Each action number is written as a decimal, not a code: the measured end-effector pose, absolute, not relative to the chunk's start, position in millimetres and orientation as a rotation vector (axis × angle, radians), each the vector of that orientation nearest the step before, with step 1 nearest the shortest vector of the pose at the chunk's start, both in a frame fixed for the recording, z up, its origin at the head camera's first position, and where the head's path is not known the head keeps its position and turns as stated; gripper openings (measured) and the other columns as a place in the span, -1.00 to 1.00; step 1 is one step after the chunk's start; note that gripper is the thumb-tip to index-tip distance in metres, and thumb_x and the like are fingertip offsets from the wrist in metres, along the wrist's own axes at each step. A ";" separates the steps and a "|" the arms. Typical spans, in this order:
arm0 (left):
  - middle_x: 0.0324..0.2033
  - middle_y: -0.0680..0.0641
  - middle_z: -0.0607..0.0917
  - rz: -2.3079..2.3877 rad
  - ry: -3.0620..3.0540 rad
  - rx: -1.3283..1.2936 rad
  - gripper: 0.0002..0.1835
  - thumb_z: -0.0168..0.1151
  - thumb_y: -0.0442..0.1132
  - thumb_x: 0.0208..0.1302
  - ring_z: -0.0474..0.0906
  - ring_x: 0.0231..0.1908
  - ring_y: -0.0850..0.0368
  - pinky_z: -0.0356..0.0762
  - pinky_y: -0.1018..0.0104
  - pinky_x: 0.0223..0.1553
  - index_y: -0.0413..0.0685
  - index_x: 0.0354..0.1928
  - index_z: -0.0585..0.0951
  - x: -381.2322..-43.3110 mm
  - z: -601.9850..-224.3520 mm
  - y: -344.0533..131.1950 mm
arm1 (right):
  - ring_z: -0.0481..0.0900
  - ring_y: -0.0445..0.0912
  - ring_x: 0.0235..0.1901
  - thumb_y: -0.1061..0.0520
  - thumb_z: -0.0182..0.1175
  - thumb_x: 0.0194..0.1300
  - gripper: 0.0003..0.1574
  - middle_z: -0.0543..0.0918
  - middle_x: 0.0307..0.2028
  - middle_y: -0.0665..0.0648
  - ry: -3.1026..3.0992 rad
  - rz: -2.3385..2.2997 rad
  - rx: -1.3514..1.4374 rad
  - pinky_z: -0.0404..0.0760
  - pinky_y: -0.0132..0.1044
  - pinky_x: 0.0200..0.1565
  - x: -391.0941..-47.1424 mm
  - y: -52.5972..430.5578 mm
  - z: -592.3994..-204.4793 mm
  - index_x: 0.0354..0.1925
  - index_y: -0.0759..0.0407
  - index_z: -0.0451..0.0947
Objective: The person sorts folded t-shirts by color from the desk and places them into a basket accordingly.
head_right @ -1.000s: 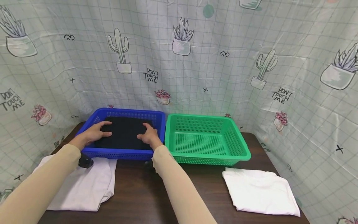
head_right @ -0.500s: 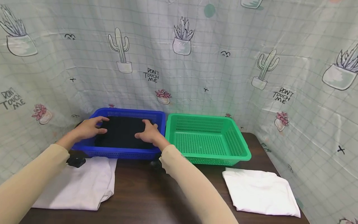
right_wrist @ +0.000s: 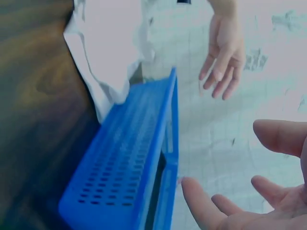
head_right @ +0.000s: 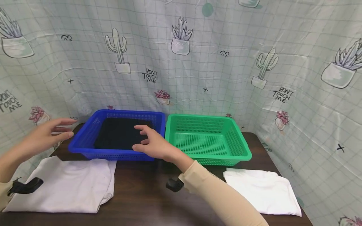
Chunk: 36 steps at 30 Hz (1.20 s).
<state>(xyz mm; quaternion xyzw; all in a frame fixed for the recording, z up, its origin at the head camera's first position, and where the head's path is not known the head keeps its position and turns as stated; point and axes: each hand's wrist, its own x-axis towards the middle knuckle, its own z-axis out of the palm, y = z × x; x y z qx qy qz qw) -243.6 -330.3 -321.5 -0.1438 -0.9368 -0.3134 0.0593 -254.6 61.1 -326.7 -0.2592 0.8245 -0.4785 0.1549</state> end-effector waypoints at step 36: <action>0.05 -0.68 0.40 -0.869 -2.913 -0.250 -0.16 0.45 -0.17 0.13 0.47 -0.06 -0.38 0.25 0.63 -0.11 -0.43 0.32 0.23 -172.0 -447.1 -410.1 | 0.56 0.14 0.07 0.28 0.26 0.27 -0.08 0.26 0.27 0.33 1.640 -1.841 -0.304 0.60 0.06 0.01 -206.4 27.1 -441.5 0.46 -0.01 0.08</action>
